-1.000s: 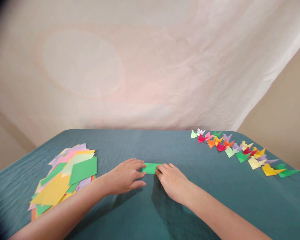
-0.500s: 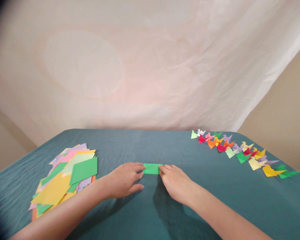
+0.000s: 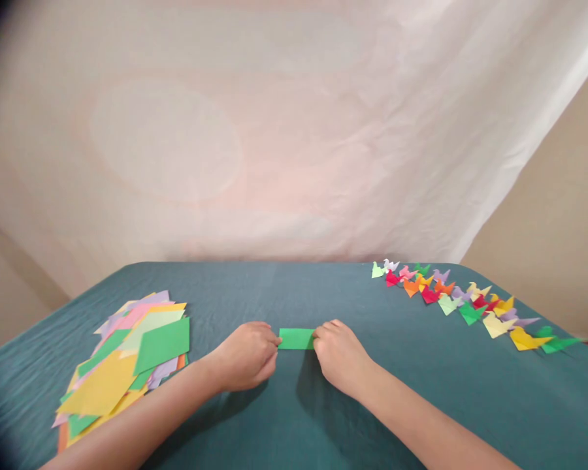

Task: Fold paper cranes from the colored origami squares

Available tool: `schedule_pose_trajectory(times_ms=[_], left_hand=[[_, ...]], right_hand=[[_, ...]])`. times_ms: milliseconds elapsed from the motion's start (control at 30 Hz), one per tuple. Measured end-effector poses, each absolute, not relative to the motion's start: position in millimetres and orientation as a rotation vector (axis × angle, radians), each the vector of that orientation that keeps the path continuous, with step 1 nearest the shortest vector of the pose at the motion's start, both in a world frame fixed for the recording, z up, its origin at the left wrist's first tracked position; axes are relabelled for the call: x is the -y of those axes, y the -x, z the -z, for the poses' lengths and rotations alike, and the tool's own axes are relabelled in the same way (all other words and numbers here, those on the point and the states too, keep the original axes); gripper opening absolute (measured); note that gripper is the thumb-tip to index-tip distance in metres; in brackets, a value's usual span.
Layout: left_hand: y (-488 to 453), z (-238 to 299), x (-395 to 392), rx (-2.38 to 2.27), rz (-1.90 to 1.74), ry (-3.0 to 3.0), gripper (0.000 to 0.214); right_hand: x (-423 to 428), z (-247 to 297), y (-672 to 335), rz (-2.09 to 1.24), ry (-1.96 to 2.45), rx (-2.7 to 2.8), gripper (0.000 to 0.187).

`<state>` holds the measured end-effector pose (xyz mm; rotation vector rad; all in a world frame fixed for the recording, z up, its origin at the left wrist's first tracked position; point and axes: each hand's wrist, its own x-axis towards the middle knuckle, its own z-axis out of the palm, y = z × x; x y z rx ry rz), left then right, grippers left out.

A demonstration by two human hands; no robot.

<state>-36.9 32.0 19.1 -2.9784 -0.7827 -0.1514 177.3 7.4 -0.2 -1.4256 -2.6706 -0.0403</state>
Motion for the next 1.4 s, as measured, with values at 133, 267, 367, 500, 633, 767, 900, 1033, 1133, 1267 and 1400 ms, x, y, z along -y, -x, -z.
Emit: schedule_pose_trajectory(times_ms=[133, 267, 367, 500, 633, 767, 900, 1033, 1133, 1267, 1400], left_hand=[[39.1, -16.7, -36.7, 0.940, 0.315, 2.993, 0.020], [41.8, -8.6, -42.3, 1.066, 0.539, 3.050, 0.020], [42.8, -5.0, -45.2, 1.150, 0.681, 3.104, 0.019], [42.8, -4.8, -47.4, 1.246, 0.788, 3.135, 0.019], [40.8, -6.4, -52.6, 1.337, 0.821, 3.189, 0.026], [30.0, -5.4, -59.9, 1.448, 0.919, 3.251, 0.032], [8.4, 5.2, -63.2, 1.726, 1.411, 3.072, 0.034], [-10.9, 19.6, -60.8, 1.824, 1.643, 3.073, 0.043], [-18.0, 25.5, -58.1, 1.751, 1.682, 3.131, 0.040], [-19.3, 25.6, -56.1, 1.622, 1.732, 3.178, 0.036], [-15.8, 21.8, -53.8, 1.522, 1.757, 3.191, 0.031]], right_hand=[[-14.2, 9.0, -178.3, -0.034, 1.427, 2.378, 0.038], [-19.4, 18.1, -178.1, -0.230, 1.325, 2.247, 0.038], [-20.4, 20.5, -178.5, -0.311, 1.294, 2.238, 0.045], [-19.4, 19.6, -177.9, -0.385, 1.316, 2.178, 0.050], [-19.1, 15.4, -177.6, -0.485, 1.330, 2.062, 0.043], [-23.1, 12.5, -180.9, -0.760, 1.280, 1.934, 0.022], [-30.9, 18.5, -184.5, -1.007, 1.208, 1.636, 0.022], [-36.0, 26.5, -185.8, -1.078, 1.189, 1.397, 0.022], [-36.6, 28.6, -185.9, -1.084, 1.171, 1.350, 0.022], [-35.3, 29.5, -185.3, -1.096, 1.133, 1.377, 0.020], [-31.5, 30.9, -182.0, -1.093, 1.051, 1.478, 0.016]])
